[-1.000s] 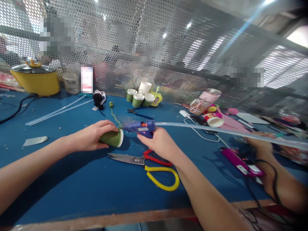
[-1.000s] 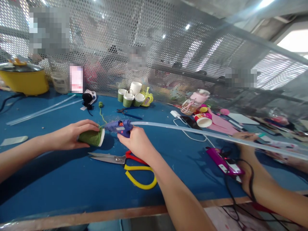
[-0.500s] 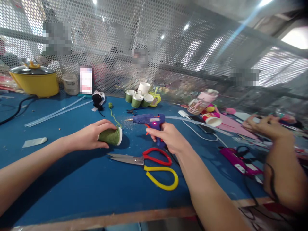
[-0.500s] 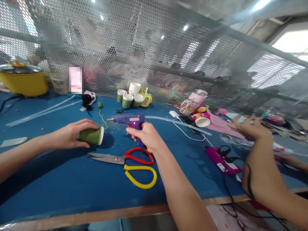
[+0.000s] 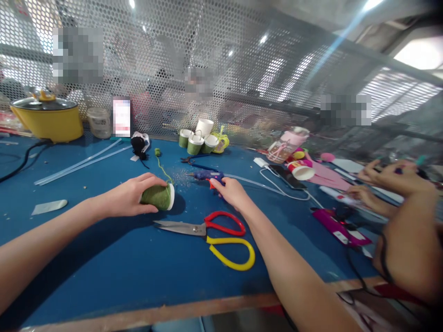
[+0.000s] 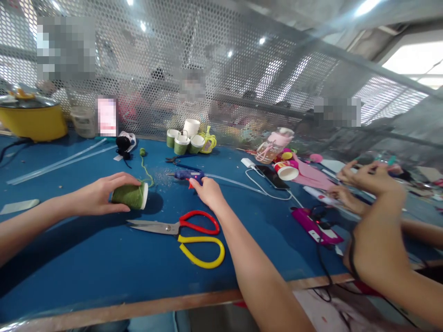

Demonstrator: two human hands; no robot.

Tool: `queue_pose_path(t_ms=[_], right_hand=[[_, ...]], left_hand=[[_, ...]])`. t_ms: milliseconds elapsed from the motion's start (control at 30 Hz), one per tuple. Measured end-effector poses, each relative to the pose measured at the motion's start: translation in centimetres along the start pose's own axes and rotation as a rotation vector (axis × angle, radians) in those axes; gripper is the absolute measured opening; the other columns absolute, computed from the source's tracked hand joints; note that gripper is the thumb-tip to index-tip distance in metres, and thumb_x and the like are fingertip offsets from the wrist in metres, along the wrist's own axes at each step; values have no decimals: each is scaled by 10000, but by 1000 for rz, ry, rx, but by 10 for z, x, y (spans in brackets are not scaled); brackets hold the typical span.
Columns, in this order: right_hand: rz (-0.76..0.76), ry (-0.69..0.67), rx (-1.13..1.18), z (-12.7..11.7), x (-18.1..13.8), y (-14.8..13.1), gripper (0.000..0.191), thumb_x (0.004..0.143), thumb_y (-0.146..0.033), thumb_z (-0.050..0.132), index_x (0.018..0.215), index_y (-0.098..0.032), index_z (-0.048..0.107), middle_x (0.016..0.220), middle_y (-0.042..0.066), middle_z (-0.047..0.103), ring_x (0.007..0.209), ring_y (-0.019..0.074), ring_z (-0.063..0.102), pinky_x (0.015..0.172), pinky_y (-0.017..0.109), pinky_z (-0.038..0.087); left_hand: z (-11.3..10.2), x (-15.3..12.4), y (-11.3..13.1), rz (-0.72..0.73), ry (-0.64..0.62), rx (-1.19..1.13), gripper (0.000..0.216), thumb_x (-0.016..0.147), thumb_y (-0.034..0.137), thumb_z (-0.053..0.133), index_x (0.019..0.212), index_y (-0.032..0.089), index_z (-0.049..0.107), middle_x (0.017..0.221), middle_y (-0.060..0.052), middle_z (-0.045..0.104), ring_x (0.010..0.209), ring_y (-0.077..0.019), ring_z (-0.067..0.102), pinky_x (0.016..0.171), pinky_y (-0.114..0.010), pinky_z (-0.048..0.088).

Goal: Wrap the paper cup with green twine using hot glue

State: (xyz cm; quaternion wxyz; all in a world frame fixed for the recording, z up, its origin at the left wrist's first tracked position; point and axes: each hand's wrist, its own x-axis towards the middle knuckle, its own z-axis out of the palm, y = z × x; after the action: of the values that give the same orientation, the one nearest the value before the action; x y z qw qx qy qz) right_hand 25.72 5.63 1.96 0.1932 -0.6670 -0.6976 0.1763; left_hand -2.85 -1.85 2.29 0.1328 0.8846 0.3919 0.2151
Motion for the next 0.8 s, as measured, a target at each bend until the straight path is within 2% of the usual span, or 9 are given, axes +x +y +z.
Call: queue_pose_path(t_ms=[100, 167, 267, 333, 433, 500, 633, 800], right_hand=[[-10, 37, -151, 0, 4, 2, 330, 770, -437, 501, 564, -179, 505, 657, 114, 614, 714, 248, 610, 577, 291, 397], [-9, 71, -223, -1, 3, 1, 279, 760, -404, 525, 626, -162, 557, 756, 141, 621, 787, 271, 596, 617, 313, 396], [-45, 149, -281, -3, -5, -9, 216, 774, -352, 524, 772, -153, 607, 882, 133, 606, 880, 251, 560, 699, 318, 393], [-151, 162, -228, -5, -13, -20, 245, 807, -357, 483, 797, -158, 625, 861, 102, 609, 851, 215, 561, 716, 301, 396], [-350, 16, 14, -9, -26, -42, 334, 846, -385, 414, 815, -150, 649, 824, 75, 641, 762, 178, 585, 691, 277, 417], [-402, -102, 161, -10, -33, -56, 383, 863, -406, 379, 852, -145, 659, 865, 76, 663, 806, 174, 601, 728, 272, 424], [-353, -268, 258, -8, -41, -78, 520, 868, -504, 309, 853, -139, 680, 933, 97, 677, 914, 196, 595, 841, 302, 399], [-254, -428, 434, 6, -39, -84, 644, 804, -643, 281, 860, -149, 690, 998, 96, 667, 1005, 227, 556, 909, 354, 368]], left_hand=[[-1, 0, 2, -12, -1, 1, 487, 746, 302, 608, 1173, 205, 394, 1155, -93, 499, 1050, -231, 508, 873, -358, 429], [-2, 1, 3, -16, 1, 7, 488, 738, 298, 613, 1166, 207, 395, 1151, -89, 508, 1050, -231, 510, 869, -352, 431], [-2, 1, 5, -16, 15, 16, 487, 729, 294, 617, 1156, 210, 398, 1146, -83, 515, 1050, -230, 513, 869, -347, 433], [-3, 1, 6, -14, 37, 23, 474, 726, 286, 617, 1142, 207, 406, 1141, -80, 520, 1055, -230, 511, 877, -347, 431], [-3, 2, 9, 12, 65, 39, 455, 727, 266, 611, 1129, 197, 412, 1151, -84, 517, 1077, -229, 495, 905, -348, 418], [-3, 2, 12, 45, 76, 48, 451, 731, 252, 605, 1131, 190, 409, 1165, -91, 510, 1090, -226, 485, 920, -348, 412], [-2, 2, 16, 117, 97, 53, 449, 737, 218, 593, 1143, 188, 403, 1183, -103, 504, 1103, -224, 475, 929, -352, 413], [-3, 2, 21, 163, 99, 56, 447, 731, 183, 603, 1135, 189, 412, 1186, -110, 489, 1114, -227, 464, 941, -363, 411]])
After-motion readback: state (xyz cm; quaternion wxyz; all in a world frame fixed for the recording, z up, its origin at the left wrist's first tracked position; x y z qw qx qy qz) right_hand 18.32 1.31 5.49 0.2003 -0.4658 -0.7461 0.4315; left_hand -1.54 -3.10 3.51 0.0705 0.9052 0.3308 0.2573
